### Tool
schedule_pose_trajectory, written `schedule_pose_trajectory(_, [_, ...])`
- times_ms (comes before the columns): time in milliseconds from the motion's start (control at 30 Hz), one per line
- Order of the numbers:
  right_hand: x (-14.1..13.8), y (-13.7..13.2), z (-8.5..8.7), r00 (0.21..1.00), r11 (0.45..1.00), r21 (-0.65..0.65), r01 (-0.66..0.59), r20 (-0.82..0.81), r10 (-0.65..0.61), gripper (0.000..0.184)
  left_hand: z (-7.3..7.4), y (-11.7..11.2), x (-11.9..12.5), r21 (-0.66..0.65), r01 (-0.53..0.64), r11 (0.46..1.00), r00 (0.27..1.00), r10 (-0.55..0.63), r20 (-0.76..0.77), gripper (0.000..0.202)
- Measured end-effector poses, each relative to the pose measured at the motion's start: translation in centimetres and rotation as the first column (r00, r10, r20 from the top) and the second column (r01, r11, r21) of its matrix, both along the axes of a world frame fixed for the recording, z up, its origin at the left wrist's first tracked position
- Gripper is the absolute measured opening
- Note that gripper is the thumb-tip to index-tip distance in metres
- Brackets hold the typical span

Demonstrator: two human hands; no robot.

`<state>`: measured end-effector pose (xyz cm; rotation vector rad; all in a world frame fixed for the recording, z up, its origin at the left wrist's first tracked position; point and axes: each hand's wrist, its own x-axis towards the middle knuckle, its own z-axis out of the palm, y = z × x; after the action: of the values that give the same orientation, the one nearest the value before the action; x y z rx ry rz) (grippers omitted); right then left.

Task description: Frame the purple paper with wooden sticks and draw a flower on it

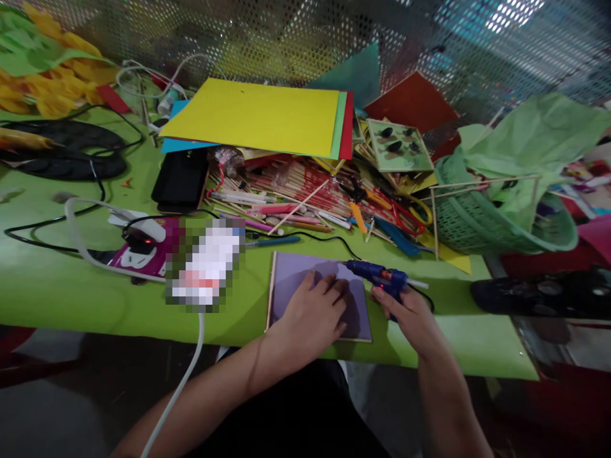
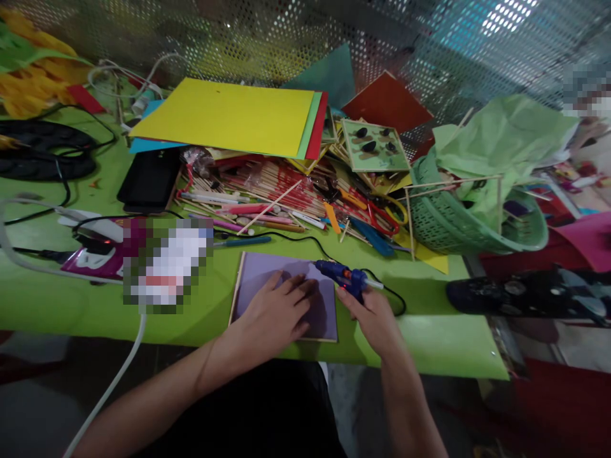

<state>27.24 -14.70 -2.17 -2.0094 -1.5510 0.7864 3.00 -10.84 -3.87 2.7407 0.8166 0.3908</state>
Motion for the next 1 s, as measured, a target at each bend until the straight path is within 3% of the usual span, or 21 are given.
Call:
schedule_pose_trajectory(267, [0.9,-0.6,0.1,0.997,0.997,-0.047,0.058,0.048,-0.056,0.053,-0.2,0.1,0.1,-0.016,-0.003,1.000,1.000,0.003,0.014,0.045])
schedule_pose_trajectory(533, [0.2,-0.2,0.4,0.998,0.999,-0.047,0.014,0.064,-0.010,0.051,-0.2,0.1,0.2,0.001,-0.004,1.000,1.000,0.004,0.022,0.043])
schedule_pose_trajectory(733, [1.5,-1.1,0.6,0.995,0.993,-0.064,0.099,0.026,-0.097,0.052,-0.1,0.2,0.2,-0.011,-0.012,1.000,1.000,0.013,0.019,0.045])
schedule_pose_trajectory(1000, [1.7,-1.3,0.4,0.995,0.995,-0.028,0.092,-0.035,-0.092,0.054,0.1,0.0,1.0,0.019,-0.008,1.000,1.000,0.007,0.024,0.046])
